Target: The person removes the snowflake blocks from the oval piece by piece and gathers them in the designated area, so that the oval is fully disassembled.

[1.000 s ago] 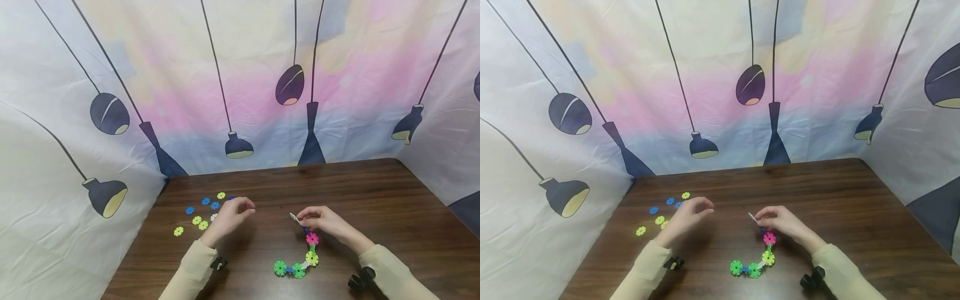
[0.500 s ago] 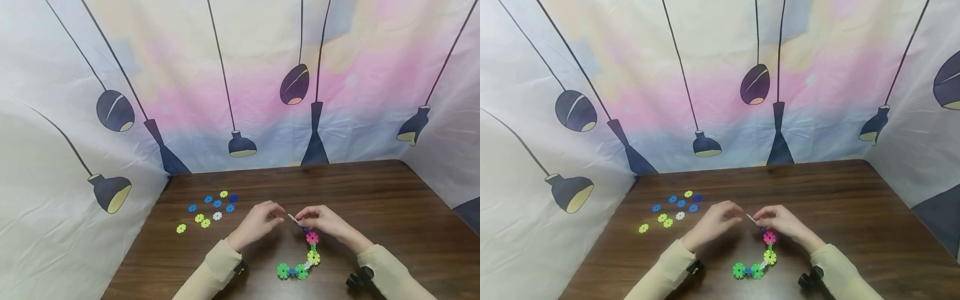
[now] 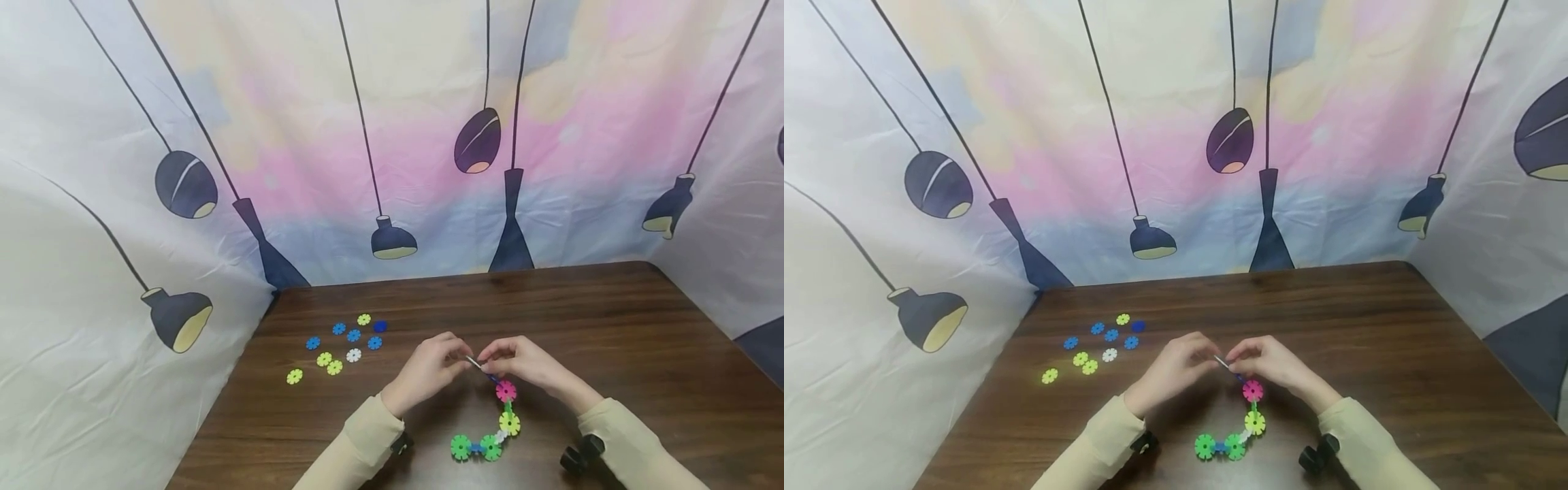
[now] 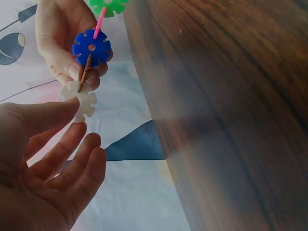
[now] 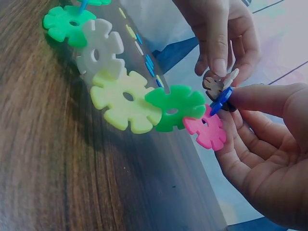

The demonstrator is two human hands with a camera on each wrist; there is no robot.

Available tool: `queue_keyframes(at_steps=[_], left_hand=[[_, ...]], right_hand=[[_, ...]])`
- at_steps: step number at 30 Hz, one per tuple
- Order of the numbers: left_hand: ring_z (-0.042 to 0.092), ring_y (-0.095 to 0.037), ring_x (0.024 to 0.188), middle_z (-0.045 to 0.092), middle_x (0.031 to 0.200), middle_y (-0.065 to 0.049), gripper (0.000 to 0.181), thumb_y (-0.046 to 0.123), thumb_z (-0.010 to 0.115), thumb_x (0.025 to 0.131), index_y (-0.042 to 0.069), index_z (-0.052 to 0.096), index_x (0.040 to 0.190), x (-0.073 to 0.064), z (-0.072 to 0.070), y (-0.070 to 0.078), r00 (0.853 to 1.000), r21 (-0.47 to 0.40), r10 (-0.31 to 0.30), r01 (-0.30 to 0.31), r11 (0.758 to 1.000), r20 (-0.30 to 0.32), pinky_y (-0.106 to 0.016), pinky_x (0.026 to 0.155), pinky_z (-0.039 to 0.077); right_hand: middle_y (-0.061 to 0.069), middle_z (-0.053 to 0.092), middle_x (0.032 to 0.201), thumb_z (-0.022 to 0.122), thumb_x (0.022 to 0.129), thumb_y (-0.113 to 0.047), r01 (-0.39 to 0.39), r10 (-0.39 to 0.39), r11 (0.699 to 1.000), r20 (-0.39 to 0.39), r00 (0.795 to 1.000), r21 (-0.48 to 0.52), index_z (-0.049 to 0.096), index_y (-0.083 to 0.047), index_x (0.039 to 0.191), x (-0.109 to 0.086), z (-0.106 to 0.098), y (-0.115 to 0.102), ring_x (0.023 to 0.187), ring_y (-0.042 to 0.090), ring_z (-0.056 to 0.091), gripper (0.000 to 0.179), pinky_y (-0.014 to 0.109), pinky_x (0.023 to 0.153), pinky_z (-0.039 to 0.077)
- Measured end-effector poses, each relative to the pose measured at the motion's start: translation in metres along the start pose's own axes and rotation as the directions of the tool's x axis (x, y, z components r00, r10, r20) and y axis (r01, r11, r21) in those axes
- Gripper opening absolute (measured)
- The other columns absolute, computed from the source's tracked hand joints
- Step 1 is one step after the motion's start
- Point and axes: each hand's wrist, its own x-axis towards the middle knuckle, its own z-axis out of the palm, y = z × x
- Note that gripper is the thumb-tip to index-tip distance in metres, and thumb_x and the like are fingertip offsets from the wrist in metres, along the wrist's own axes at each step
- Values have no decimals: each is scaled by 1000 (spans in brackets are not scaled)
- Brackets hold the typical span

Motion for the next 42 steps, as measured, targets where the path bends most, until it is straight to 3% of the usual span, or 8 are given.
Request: queue_keyframes(at_steps=[8,15,22,32,42], left_hand=[[64,-5,84,66,93,3,7,10,77,90,10,72,96,-2,6,-1,1000,10,11,-11,1000,-13,-19,77,53],[62,-2,82,67,89,5,6,13,77,91,12,72,94,-2,9,-5,998,21,44,-43,999,-37,-21,76,55],[60,3,82,67,88,7,4,13,75,92,13,72,94,0,8,-8,995,44,86,-89,995,55,-13,75,50],[58,3,80,67,90,4,6,17,73,95,12,73,97,5,8,-6,975,140,130,-157,978,182,-8,74,45],[55,3,78,64,87,9,6,18,73,95,13,72,93,4,9,-10,968,182,189,-218,959,163,-10,72,45]], right_hand=[[7,70,87,76,91,-19,-29,29,999,6,1000,19,73,-2,106,-2,4,3,76,20,62,24,31,66,53],[6,71,97,74,92,-25,-52,52,999,0,999,-8,73,-4,109,-2,4,5,84,22,62,27,37,76,50],[8,70,99,71,95,-27,-66,68,997,38,997,-32,73,-6,108,-1,4,8,83,22,59,25,40,76,49],[4,71,98,69,96,-26,-72,74,997,41,996,-38,73,-6,105,1,7,9,93,21,62,22,39,82,49],[5,71,96,67,97,-24,-56,56,998,69,996,-12,71,-5,105,5,6,10,92,22,63,21,38,82,50]])
